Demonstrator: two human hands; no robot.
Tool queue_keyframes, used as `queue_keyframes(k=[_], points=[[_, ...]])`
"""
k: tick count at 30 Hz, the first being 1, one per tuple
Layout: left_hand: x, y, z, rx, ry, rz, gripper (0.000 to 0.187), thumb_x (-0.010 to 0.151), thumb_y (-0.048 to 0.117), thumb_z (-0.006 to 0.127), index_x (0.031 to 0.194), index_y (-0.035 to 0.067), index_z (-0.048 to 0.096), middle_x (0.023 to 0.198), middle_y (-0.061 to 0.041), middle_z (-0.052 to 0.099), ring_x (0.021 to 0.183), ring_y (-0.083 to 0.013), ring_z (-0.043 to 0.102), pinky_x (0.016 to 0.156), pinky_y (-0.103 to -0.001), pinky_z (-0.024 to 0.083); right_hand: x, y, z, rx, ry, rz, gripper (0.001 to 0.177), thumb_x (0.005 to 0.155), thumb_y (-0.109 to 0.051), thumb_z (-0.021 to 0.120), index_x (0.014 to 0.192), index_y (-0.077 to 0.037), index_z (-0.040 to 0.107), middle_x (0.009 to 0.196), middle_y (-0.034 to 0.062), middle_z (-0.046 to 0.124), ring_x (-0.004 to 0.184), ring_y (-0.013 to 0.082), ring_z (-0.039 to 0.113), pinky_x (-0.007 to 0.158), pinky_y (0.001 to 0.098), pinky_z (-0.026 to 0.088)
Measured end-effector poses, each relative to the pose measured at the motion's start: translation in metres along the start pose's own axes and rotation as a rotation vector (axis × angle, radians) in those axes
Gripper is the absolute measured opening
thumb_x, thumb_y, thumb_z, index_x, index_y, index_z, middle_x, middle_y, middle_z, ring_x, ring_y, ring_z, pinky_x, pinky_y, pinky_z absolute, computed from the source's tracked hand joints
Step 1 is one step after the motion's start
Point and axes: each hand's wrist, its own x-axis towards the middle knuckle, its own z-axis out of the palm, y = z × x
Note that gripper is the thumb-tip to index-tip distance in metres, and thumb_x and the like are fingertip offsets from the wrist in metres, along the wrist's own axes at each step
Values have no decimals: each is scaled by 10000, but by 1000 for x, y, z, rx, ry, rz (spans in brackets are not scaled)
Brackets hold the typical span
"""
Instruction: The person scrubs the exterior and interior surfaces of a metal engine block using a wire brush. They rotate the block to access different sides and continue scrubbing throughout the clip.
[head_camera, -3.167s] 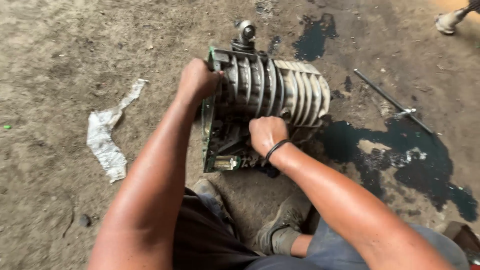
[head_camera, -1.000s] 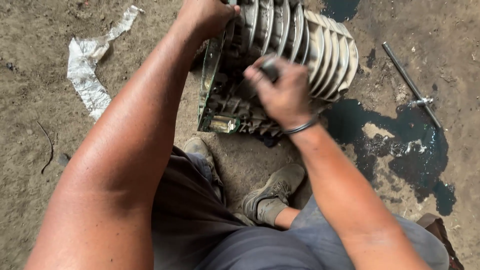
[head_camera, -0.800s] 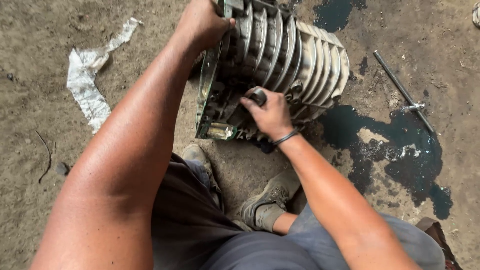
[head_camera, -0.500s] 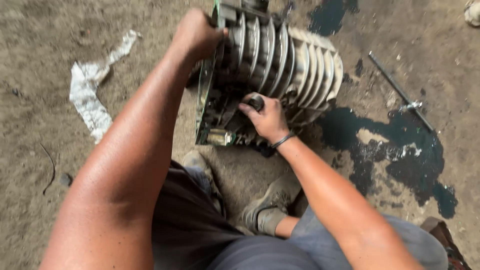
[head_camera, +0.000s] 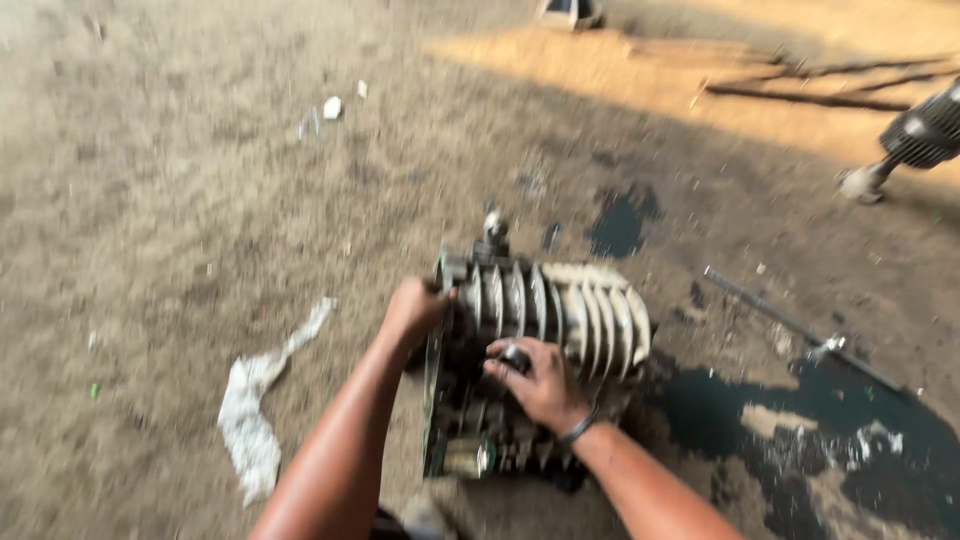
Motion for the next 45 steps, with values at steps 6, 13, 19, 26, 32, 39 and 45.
queue_keyframes(k=[6,13,19,26,32,39,45], points=[[6,-2,2,35,-19,-13,353,844,369,762,1006,55,785,912,-197,766,866,-345,750,787,-428,562,-6,1,14,-11,-245,3,248,895,-275,801,983,-47,758,879,93,765,812,206,729,780,386,587],[8,-2,6,69,10,-51,367,856,392,760,1011,61,794,924,-211,760,886,-367,735,796,-451,566,-1,-8,8,69,-46,133,275,880,-316,795,962,-57,756,872,79,793,840,181,757,785,346,589],[11,-7,5,97,16,31,356,847,385,750,1014,74,799,927,-207,765,878,-368,739,792,-453,571,19,-1,-1,92,69,-129,278,920,-319,757,1040,-69,760,944,84,796,851,217,766,803,362,594],[-1,6,-7,77,-44,-8,338,899,367,715,1012,62,806,869,-186,787,787,-324,760,757,-433,569,-14,-1,19,-168,-245,0,362,1007,-458,681,1137,-131,766,891,104,753,743,256,682,737,378,605],[-2,1,-4,88,-55,-30,361,908,377,715,1009,42,803,843,-208,771,763,-345,746,748,-449,568,-13,-6,19,-38,-54,-1,386,935,-419,727,1126,-84,752,813,85,743,641,211,688,658,376,591],[9,-14,0,189,-12,76,453,892,469,740,950,21,767,885,-261,714,871,-447,703,775,-509,562,-3,-12,2,62,38,-383,168,968,-210,751,1074,-79,750,1072,100,764,1023,228,739,915,386,603],[5,1,-8,72,30,46,391,867,379,790,938,-4,765,891,-254,721,853,-397,720,771,-466,563,-1,-5,-4,103,192,22,253,952,-305,756,1048,-71,743,945,48,783,890,161,744,827,335,604]])
